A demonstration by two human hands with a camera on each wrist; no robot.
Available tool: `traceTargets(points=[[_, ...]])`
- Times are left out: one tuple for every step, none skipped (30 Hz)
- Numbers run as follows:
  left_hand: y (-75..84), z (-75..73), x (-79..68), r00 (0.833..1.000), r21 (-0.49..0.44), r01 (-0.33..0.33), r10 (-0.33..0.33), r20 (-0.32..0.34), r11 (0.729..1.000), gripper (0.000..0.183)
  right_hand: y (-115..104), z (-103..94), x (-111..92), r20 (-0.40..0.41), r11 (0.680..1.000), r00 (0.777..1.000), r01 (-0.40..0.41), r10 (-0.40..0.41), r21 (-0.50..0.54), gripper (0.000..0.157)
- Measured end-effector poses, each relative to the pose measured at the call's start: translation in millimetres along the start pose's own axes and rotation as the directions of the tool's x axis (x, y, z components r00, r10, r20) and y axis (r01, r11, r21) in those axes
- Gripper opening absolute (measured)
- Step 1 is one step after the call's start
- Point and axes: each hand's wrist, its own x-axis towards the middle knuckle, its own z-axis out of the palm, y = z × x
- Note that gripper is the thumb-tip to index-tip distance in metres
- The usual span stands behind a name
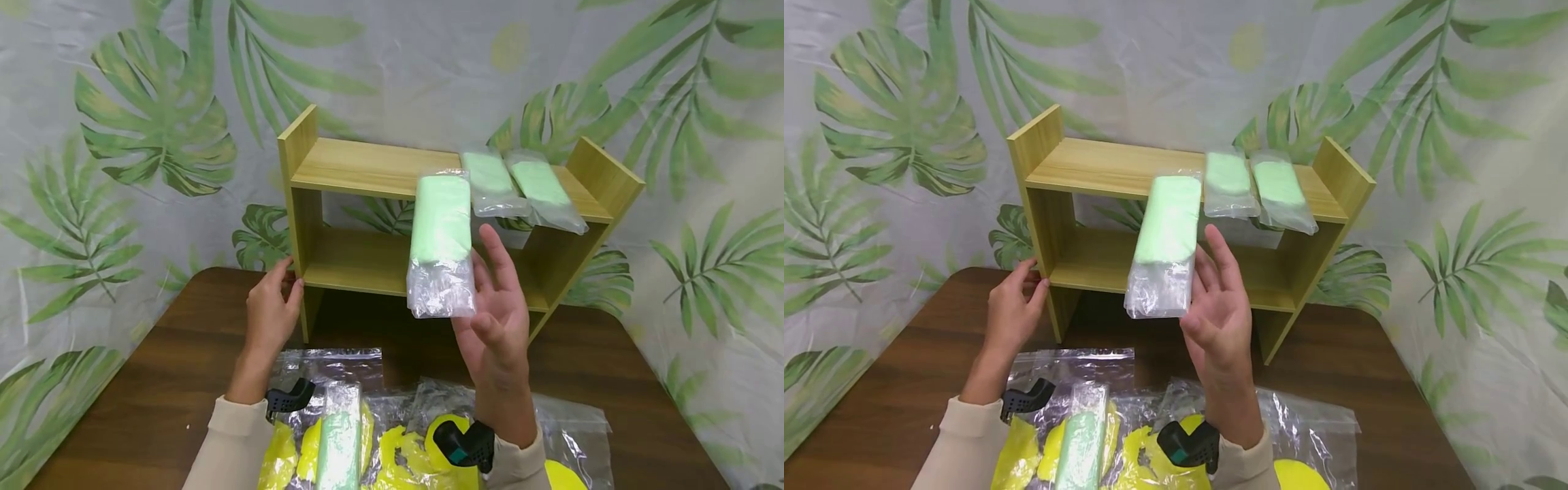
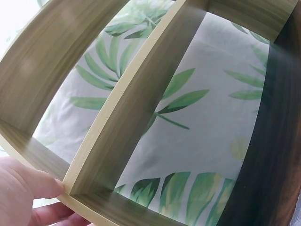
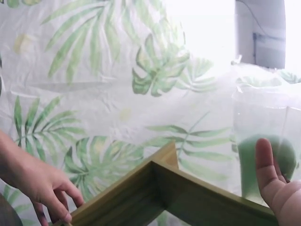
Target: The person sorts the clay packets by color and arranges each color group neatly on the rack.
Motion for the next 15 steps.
traceTargets(points=[[0.3, -0.2, 0.3, 1.000, -0.001, 0.000, 0.000, 0.000, 1.000, 0.038, -0.1, 0.8, 0.2, 0.000, 1.000, 1.000, 0.005, -0.005, 0.001, 0.099], [0.6, -0.4, 0.5, 1.000, -0.003, -0.001, 0.001, 0.000, 1.000, 0.038, -0.4, 1.7, 0.2, -0.003, 1.000, 1.000, 0.009, -0.009, -0.003, 0.099], [0.7, -0.6, 0.7, 1.000, -0.005, -0.001, 0.001, 0.000, 1.000, 0.038, -0.6, 2.5, 0.0, -0.010, 1.000, 1.000, 0.010, -0.011, -0.007, 0.099], [0.9, -0.8, 0.7, 1.000, -0.006, -0.003, 0.003, -0.001, 1.000, 0.038, -0.8, 3.4, -0.3, -0.019, 1.000, 1.000, 0.011, -0.011, -0.012, 0.098], [1.1, -0.9, 0.8, 1.000, -0.007, -0.004, 0.004, -0.002, 1.000, 0.038, -1.0, 4.3, -0.6, -0.030, 1.000, 1.000, 0.009, -0.009, -0.019, 0.097], [1.2, -1.0, 0.8, 1.000, -0.007, -0.005, 0.005, -0.003, 1.000, 0.038, -1.1, 5.2, -0.9, -0.044, 1.000, 0.999, 0.007, -0.008, -0.026, 0.096], [1.2, -1.0, 0.8, 1.000, -0.007, -0.006, 0.006, -0.004, 1.000, 0.038, -1.1, 6.2, -1.2, -0.058, 0.999, 0.998, 0.006, -0.008, -0.034, 0.094], [1.4, -1.1, 0.8, 1.000, -0.006, -0.006, 0.006, -0.005, 1.000, 0.038, -1.1, 7.0, -1.4, -0.070, 0.999, 0.998, 0.004, -0.007, -0.036, 0.092], [1.3, -1.1, 0.7, 1.000, -0.004, -0.004, 0.004, -0.004, 1.000, 0.038, -1.0, 7.8, -1.6, -0.082, 0.999, 0.997, 0.004, -0.008, -0.040, 0.091], [1.4, -1.1, 0.6, 1.000, -0.004, -0.003, 0.003, -0.003, 1.000, 0.038, -0.8, 8.7, -1.6, -0.093, 0.999, 0.996, 0.006, -0.009, -0.040, 0.089], [1.4, -1.0, 0.5, 1.000, -0.003, 0.000, 0.000, 0.000, 1.000, 0.039, -0.5, 9.5, -1.5, -0.106, 0.999, 0.994, 0.008, -0.012, -0.042, 0.087], [1.5, -1.1, 0.5, 1.000, -0.003, 0.002, -0.002, 0.002, 1.000, 0.039, -0.2, 10.5, -1.5, -0.120, 0.999, 0.993, 0.010, -0.016, -0.043, 0.085], [1.6, -1.2, 0.4, 1.000, -0.004, 0.004, -0.004, 0.004, 1.000, 0.039, 0.3, 11.3, -1.6, -0.135, 0.999, 0.991, 0.012, -0.018, -0.045, 0.082], [1.8, -1.2, 0.3, 1.000, -0.005, 0.006, -0.006, 0.006, 1.000, 0.039, 0.9, 12.3, -1.7, -0.152, 0.999, 0.988, 0.012, -0.019, -0.048, 0.079], [1.9, -1.2, 0.2, 1.000, -0.006, 0.007, -0.007, 0.008, 1.000, 0.039, 1.5, 13.4, -2.0, -0.170, 0.998, 0.985, 0.011, -0.021, -0.060, 0.076]])
